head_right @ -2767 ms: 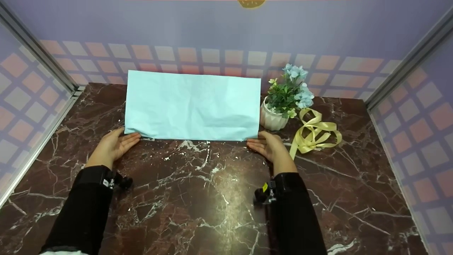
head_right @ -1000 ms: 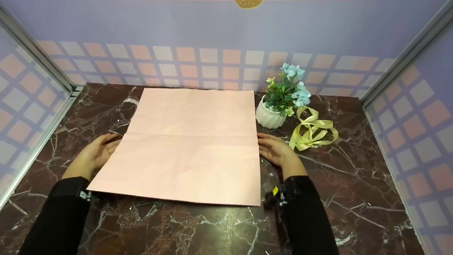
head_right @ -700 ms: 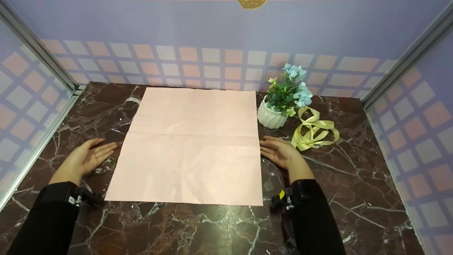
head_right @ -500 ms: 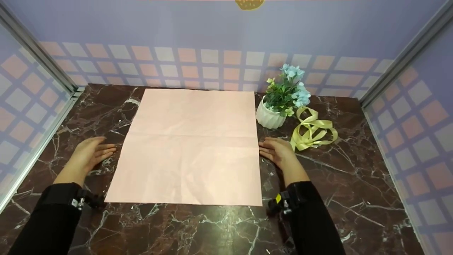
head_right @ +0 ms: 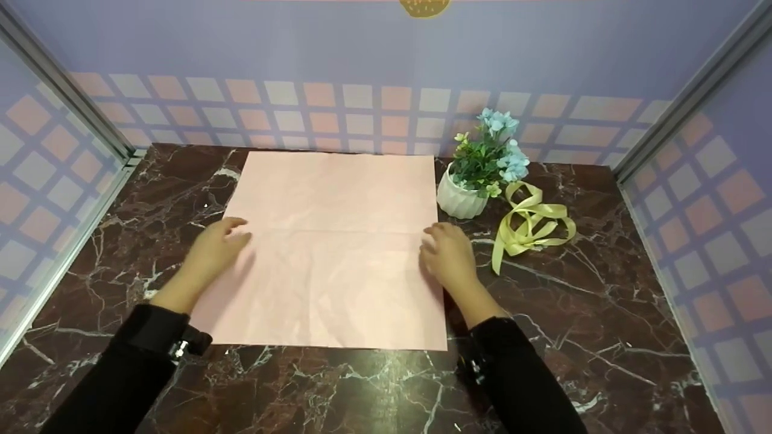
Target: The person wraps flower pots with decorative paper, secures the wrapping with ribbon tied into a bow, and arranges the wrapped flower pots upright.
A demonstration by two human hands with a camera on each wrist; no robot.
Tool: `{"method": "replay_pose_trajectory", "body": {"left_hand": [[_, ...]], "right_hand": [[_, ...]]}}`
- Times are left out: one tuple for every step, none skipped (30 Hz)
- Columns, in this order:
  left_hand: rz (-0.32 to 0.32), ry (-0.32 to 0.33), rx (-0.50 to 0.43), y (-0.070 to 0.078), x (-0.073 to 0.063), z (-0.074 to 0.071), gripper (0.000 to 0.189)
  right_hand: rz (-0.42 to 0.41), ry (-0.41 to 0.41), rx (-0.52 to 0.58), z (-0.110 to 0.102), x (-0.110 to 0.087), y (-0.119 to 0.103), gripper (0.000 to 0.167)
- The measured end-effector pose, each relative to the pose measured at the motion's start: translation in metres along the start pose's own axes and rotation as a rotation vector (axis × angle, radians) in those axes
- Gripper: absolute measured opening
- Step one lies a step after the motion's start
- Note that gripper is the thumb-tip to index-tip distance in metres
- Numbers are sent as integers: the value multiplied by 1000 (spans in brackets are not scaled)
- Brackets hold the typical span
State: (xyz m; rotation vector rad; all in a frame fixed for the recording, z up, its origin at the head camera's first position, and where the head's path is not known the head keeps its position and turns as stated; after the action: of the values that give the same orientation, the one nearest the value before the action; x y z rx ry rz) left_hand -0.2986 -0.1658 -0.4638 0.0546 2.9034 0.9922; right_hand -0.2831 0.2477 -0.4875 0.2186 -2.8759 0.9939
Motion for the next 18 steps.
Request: {"method": "replay_pose_trajectory", "body": {"left_hand": [[30, -21, 81, 7, -1, 7, 49], [58, -51, 161, 15, -2, 15, 54], [78, -89, 226, 21, -4, 23, 59], [93, -130, 284, 26, -7, 31, 66], [107, -175, 329, 31, -9, 39, 73], [114, -220, 367, 35, -12, 47, 81], [119, -265, 400, 38, -15, 54, 88], [121, -306, 419, 40, -18, 61, 95], [121, -340, 433, 42, -21, 66, 100], [123, -372, 455, 43, -24, 71, 104], [130, -399, 472, 43, -27, 75, 108], [136, -421, 496, 43, -29, 78, 110], [139, -437, 516, 43, -31, 81, 111], [144, -447, 530, 42, -33, 83, 112], [145, -455, 543, 42, -34, 84, 113], [144, -463, 549, 41, -35, 85, 113], [144, -469, 547, 41, -35, 86, 113], [142, -474, 544, 42, -35, 86, 113]], "right_hand": [[-56, -32, -94, 3, -1, -6, 42], [-105, -70, -171, 7, -2, -10, 48], [-136, -118, -231, 11, -3, -14, 55], [-164, -168, -281, 15, -5, -16, 62], [-184, -219, -321, 19, -7, -18, 70], [-198, -267, -352, 23, -8, -19, 77], [-204, -310, -371, 26, -10, -19, 82], [-209, -347, -380, 29, -12, -19, 86], [-207, -380, -380, 32, -13, -18, 89], [-202, -405, -370, 34, -15, -17, 91], [-194, -424, -362, 35, -16, -16, 92], [-188, -437, -353, 37, -17, -14, 93], [-182, -446, -342, 38, -18, -13, 94], [-179, -451, -336, 39, -19, -12, 94], [-177, -451, -331, 39, -19, -12, 94], [-175, -451, -331, 40, -20, -11, 94], [-176, -448, -332, 40, -20, -11, 94], [-178, -444, -332, 40, -21, -10, 94]]}}
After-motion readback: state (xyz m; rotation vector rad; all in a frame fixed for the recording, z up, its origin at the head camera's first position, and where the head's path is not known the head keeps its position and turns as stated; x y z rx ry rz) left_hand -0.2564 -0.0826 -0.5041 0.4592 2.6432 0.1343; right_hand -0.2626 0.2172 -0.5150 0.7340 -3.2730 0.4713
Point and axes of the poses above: each hand's wrist, its own x-axis towards the middle knuckle, its own z-axis out of the palm, y = z × x, the point moved 6 cm from there along x, towards the middle knuckle, and after that the axes turned 1 degree about x, right-handed, at the moved point
